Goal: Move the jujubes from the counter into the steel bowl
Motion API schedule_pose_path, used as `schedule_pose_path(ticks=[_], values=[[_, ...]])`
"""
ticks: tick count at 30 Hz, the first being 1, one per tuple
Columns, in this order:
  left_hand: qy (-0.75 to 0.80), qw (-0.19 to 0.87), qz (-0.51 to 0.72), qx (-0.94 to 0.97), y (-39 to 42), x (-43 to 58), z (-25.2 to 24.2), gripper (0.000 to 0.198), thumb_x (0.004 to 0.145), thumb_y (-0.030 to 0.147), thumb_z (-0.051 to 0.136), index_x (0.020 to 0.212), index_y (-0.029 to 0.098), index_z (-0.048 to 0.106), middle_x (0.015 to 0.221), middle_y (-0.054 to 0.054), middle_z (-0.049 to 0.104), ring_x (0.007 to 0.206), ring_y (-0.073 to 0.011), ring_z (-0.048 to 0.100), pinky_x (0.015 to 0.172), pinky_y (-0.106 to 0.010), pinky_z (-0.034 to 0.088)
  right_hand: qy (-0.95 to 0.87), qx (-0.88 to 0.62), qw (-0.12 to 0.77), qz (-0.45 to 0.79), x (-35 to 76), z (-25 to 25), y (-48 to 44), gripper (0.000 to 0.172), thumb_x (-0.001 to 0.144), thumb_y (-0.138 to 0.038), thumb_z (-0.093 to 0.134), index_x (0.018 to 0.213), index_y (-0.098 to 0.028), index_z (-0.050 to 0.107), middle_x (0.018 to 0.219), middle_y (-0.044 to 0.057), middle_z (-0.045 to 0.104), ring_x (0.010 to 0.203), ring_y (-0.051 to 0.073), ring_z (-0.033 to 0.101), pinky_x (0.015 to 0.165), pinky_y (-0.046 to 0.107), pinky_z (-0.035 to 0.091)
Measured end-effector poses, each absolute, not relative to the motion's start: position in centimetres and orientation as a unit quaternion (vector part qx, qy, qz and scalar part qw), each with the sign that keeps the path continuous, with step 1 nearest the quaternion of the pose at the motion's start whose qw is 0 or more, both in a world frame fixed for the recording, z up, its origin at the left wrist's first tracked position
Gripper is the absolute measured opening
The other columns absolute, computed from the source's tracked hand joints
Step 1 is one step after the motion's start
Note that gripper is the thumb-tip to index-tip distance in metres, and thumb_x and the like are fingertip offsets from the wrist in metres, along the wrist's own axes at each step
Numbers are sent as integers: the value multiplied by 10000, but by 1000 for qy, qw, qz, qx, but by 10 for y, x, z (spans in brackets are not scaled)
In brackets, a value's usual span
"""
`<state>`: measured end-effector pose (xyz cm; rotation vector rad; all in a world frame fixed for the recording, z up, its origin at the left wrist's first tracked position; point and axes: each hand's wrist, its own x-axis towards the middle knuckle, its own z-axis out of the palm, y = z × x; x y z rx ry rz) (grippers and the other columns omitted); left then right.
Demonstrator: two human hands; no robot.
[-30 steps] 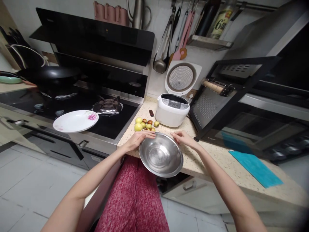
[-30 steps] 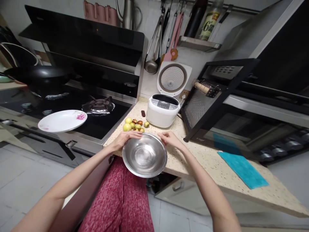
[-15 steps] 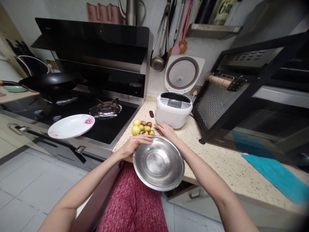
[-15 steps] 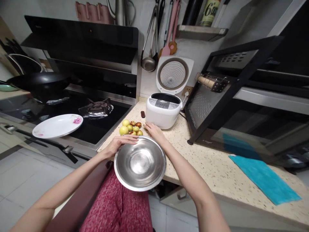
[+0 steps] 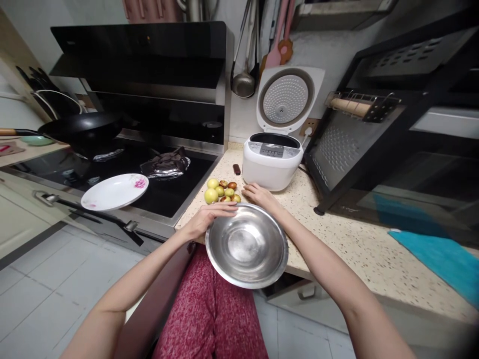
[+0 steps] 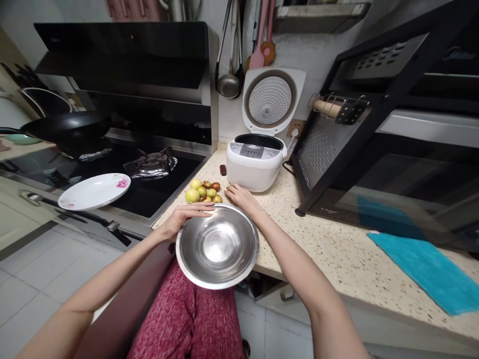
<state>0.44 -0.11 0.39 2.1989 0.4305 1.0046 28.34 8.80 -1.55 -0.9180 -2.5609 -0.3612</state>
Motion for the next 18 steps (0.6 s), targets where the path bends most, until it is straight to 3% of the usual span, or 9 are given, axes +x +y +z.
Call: schedule_pose_path(ticks=[7, 12, 18], values=[[165, 347, 388, 838, -3, 5, 6, 807, 1002, 738, 220, 1262, 192, 755, 1398, -170, 669, 1426, -344, 532, 1240, -575, 340, -923, -301, 213, -113, 286, -3, 82, 270, 1016, -148, 537, 1239, -162, 688, 1246, 171, 687, 1174, 281, 622, 934, 438, 613], [159, 335, 389, 843, -2, 4, 5, 792, 1003, 736, 222, 1280, 208, 743, 1412, -157, 661, 1421, -332, 536, 1247, -569, 327, -892, -293, 339, -61, 286, 25, 53, 356, 1044, -152, 444, 1341, -194, 635, 1294, 163, 672, 1239, 280, 598, 1031, 475, 558], [171, 331, 386, 844, -1, 3, 1, 787, 1018, 712, 187, 1285, 220, 740, 1413, -148, 662, 1423, -314, 538, 1246, -544, 336, -864, -264, 418, 101, 275, 59, 13, 264, 1008, -275, 596, 1250, -251, 699, 1247, 119, 718, 1199, 287, 655, 1067, 510, 521]])
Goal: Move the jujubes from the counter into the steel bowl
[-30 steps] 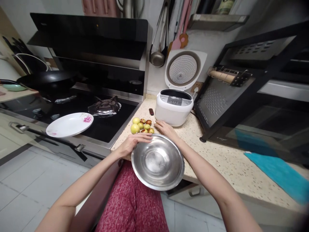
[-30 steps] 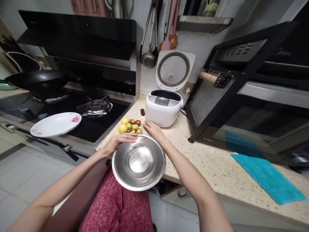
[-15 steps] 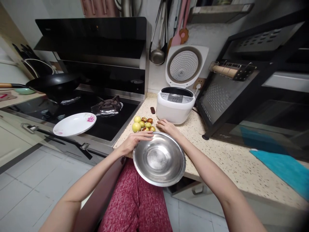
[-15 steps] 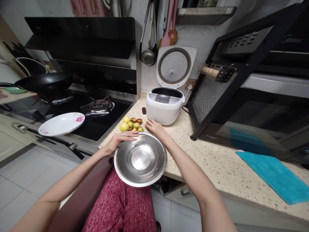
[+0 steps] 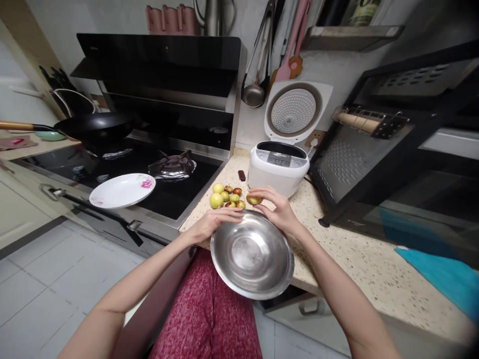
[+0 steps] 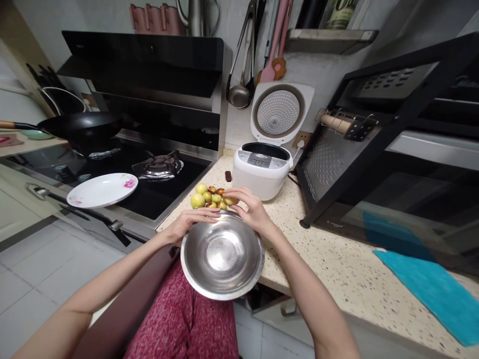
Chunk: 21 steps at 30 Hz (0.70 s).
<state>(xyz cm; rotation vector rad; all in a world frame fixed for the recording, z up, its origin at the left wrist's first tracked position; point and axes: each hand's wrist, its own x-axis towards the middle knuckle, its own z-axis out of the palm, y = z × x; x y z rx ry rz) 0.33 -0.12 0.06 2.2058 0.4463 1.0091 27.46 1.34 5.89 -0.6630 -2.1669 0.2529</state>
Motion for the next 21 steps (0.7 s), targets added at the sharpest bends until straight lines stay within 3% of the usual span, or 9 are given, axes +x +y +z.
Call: schedule_pose_path(ticks=[9, 16, 21], values=[[151, 326, 393, 846, 2, 2, -1, 735, 1025, 698, 238, 1273, 223, 741, 1391, -149, 675, 1410, -322, 548, 1218, -580, 363, -885, -206, 254, 332, 281, 81, -2, 322, 948, -347, 705, 1238, -209, 718, 1245, 100, 730, 1169, 252, 677, 1031, 415, 531], [157, 325, 384, 850, 0, 2, 1, 775, 1022, 709, 202, 1246, 215, 756, 1373, -149, 684, 1417, -337, 532, 1214, -593, 361, -896, -198, 109, 383, 276, 77, -5, 222, 966, -209, 637, 1160, -180, 740, 1138, 68, 766, 1049, 197, 707, 955, 334, 537], [159, 317, 385, 852, -1, 3, 4, 803, 1019, 715, 178, 1229, 209, 765, 1370, -147, 686, 1408, -337, 539, 1221, -586, 358, -898, -219, 94, 370, 271, 69, -6, 180, 952, -146, 628, 1075, -183, 753, 1067, 51, 772, 993, 180, 711, 933, 312, 535]])
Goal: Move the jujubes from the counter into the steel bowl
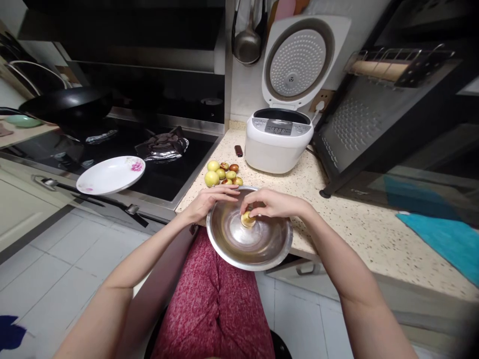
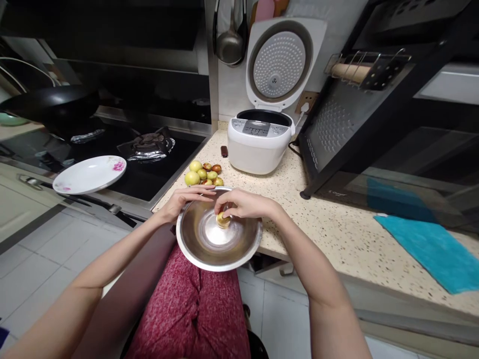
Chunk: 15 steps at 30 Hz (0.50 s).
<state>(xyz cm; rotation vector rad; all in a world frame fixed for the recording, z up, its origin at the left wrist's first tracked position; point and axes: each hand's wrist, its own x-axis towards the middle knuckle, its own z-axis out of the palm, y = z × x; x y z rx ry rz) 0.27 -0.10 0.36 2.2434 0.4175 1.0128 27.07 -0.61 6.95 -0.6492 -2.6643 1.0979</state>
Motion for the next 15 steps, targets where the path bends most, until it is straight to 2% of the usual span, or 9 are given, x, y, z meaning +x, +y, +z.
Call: schedule_pose_path(ticks=[15], values=[[140, 309, 374, 863, -1, 2, 4, 785, 1027, 702, 188, 1235, 206, 760, 1344, -146, 703, 1415, -332, 537, 1222, -595, 359, -884, -191, 123, 408, 273, 73, -1, 175, 956, -229, 648, 1025, -178, 801, 1046, 67, 794, 983, 188, 732, 956, 339, 557]])
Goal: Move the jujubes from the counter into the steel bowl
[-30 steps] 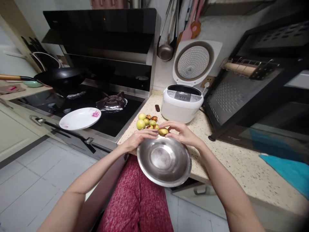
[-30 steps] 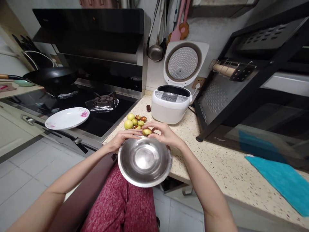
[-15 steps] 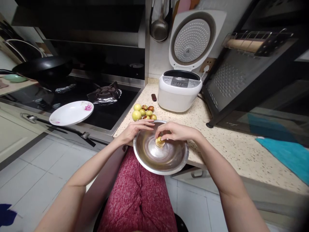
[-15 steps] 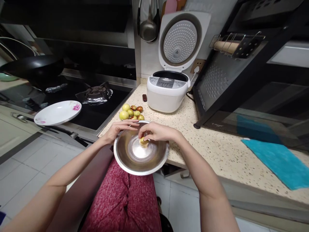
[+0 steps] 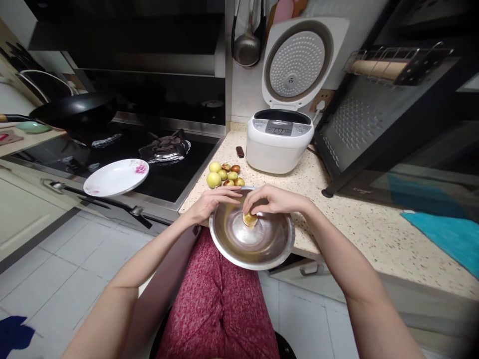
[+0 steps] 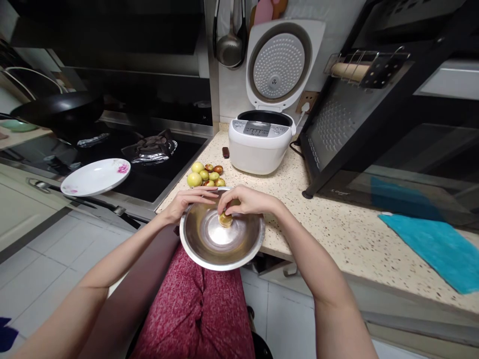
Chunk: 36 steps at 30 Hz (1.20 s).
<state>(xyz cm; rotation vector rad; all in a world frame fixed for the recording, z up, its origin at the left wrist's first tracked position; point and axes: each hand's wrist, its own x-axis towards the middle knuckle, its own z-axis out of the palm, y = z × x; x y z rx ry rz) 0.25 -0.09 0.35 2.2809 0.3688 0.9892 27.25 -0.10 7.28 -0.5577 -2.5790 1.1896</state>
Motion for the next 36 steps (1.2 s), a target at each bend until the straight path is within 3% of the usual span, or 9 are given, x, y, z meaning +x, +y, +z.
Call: schedule_pose_path(ticks=[7, 10, 14, 21, 26, 30, 36], values=[[56, 263, 338, 902, -1, 0, 6, 803, 989, 757, 290, 1468, 182, 580, 1534, -159, 552, 1494, -342, 451, 1255, -572, 336, -848, -262, 333, 319, 277, 67, 10, 164, 938, -281, 664, 955, -192, 800, 983, 67, 793, 939, 208, 729, 915, 382, 562], [52, 260, 329, 906, -2, -1, 9, 856, 941, 806, 356, 1505, 188, 536, 1566, -166, 512, 1507, -364, 426, 1262, -590, 313, -827, -310, 374, 283, 280, 62, 16, 174, 932, -295, 661, 946, -189, 799, 982, 70, 793, 948, 217, 726, 908, 379, 554], [28, 244, 331, 911, -4, -3, 10, 904, 877, 825, 488, 1498, 170, 543, 1515, -191, 562, 1484, -383, 455, 1244, -596, 342, -826, -355, 348, 265, 281, 57, 23, 206, 932, -316, 652, 941, -172, 799, 983, 77, 800, 938, 221, 730, 862, 354, 545], [58, 233, 320, 916, -5, -3, 6, 926, 898, 862, 299, 1383, 158, 657, 1431, -212, 628, 1414, -375, 538, 1201, -596, 402, -842, -319, 325, 289, 276, 47, 26, 260, 967, -363, 628, 995, -167, 796, 1020, 80, 803, 944, 214, 733, 861, 345, 546], [29, 209, 320, 924, -7, -3, 8, 919, 898, 843, 401, 1445, 129, 592, 1375, -214, 669, 1385, -362, 571, 1174, -546, 455, -862, -299, 302, 276, 275, 42, 28, 253, 900, -367, 744, 1048, -168, 795, 1055, 95, 801, 974, 229, 740, 899, 362, 549], [13, 123, 312, 942, -11, -5, 7, 892, 892, 815, 490, 1467, 138, 563, 1371, -183, 684, 1395, -333, 569, 1171, -488, 461, -861, -302, 299, 278, 276, 41, 29, 256, 905, -369, 741, 1060, -173, 800, 1075, 99, 801, 986, 235, 743, 914, 371, 549], [44, -30, 320, 946, -15, -6, 0, 652, 1069, 624, 244, 1434, 215, 597, 1361, -121, 704, 1383, -248, 596, 1252, -458, 331, -855, -315, 276, 306, 278, 47, 26, 335, 980, -440, 624, 1033, -170, 814, 1054, 87, 806, 979, 243, 741, 906, 375, 548]])
